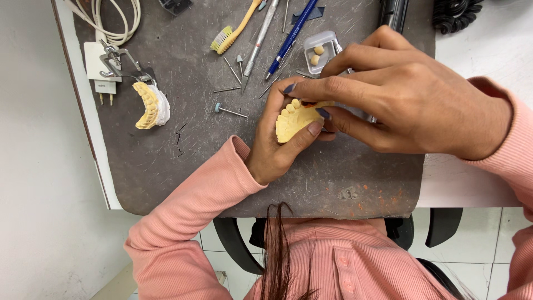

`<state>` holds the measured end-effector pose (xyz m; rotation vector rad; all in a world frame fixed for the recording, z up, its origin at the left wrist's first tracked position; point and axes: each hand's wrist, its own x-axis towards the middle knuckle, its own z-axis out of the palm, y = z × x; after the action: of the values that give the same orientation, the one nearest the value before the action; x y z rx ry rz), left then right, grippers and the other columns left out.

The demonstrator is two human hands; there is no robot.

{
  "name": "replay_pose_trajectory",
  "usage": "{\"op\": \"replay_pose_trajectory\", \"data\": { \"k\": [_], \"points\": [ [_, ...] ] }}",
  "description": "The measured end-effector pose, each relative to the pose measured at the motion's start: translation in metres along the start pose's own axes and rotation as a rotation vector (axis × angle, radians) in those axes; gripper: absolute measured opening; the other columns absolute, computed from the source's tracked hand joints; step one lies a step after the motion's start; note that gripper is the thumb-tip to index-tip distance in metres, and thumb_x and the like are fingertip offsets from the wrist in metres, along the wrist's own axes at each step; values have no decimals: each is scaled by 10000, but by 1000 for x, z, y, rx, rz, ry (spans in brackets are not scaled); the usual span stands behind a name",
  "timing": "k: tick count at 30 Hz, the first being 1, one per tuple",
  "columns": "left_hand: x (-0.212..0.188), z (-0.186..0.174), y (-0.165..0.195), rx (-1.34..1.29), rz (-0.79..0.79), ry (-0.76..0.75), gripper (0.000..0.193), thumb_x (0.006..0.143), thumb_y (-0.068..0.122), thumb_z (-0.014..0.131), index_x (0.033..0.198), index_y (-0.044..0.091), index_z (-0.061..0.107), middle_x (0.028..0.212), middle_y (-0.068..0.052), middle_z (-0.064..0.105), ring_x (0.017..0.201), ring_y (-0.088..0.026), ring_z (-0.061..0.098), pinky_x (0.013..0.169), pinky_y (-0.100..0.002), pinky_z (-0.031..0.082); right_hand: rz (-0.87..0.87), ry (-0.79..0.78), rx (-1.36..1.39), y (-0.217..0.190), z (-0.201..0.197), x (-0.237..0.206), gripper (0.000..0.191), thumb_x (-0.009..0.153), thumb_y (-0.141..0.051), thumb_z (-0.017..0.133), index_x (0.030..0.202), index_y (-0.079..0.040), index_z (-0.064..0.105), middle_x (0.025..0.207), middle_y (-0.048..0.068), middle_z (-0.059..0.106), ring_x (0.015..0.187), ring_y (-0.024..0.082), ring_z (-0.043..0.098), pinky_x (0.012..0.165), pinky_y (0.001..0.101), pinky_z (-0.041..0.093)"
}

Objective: The person holds a plaster dental model with a wax occlusion rim and places artificial denture teeth onto it, pressing each tooth into position by hand and with a small metal instrument. They pick teeth one at a time from a small plastic box, adjust their placement on the wax, and at the end mount the model into a metal articulator on the bench.

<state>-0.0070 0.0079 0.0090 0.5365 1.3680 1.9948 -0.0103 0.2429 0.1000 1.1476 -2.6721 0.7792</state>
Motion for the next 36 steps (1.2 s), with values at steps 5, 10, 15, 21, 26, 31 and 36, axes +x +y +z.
{"op": "replay_pose_trajectory", "data": {
  "k": [5,10,15,21,26,31,36],
  "points": [
    [0,1,-2,-16,-11,4,532,1096,111,592,1503,72,251,1376,-132,522,1229,-210,656,1018,-381,660,10,-13,-5,-2,-1,3,575,816,-151,778,1374,-114,648,1044,86,685,940,220,642,826,378,422],
    [0,-1,-9,-54,-6,31,541,1084,72,609,1493,75,254,1376,-152,532,1171,-220,671,1011,-385,647,-3,32,78,8,1,-9,478,812,-87,769,1279,-85,669,996,76,707,930,254,668,814,432,454],
    [-3,-4,-11,27,135,132,448,1107,46,590,1440,62,291,1317,-154,536,1102,-208,672,928,-360,645,326,187,-173,35,8,-24,200,1070,-23,680,1255,-66,619,1045,101,693,875,261,679,747,361,511],
    [-8,-6,-5,110,247,229,410,1132,104,562,1427,83,279,1314,-146,543,1101,-204,675,921,-355,653,273,79,-205,38,23,-19,555,862,-67,767,1374,-18,558,1146,187,626,1029,368,625,853,482,486],
    [-7,-6,-4,129,255,225,401,1133,111,553,1422,79,276,1308,-150,546,1106,-202,677,929,-355,655,314,4,-231,28,23,-11,648,858,-80,772,1450,-48,512,1299,191,550,1199,391,554,954,548,400],
    [-7,-7,-4,162,229,200,385,1140,111,548,1411,75,278,1292,-151,566,1110,-197,681,938,-348,656,250,79,-284,32,32,-14,589,876,-15,734,1423,-20,516,1301,183,548,1240,377,550,1032,510,420],
    [-4,-6,-8,164,225,194,378,1133,108,555,1403,78,293,1287,-148,569,1105,-191,688,939,-345,660,206,143,-346,40,50,-16,468,932,51,702,1376,-10,568,1222,150,567,1135,313,582,1001,402,502]
  ]
}}
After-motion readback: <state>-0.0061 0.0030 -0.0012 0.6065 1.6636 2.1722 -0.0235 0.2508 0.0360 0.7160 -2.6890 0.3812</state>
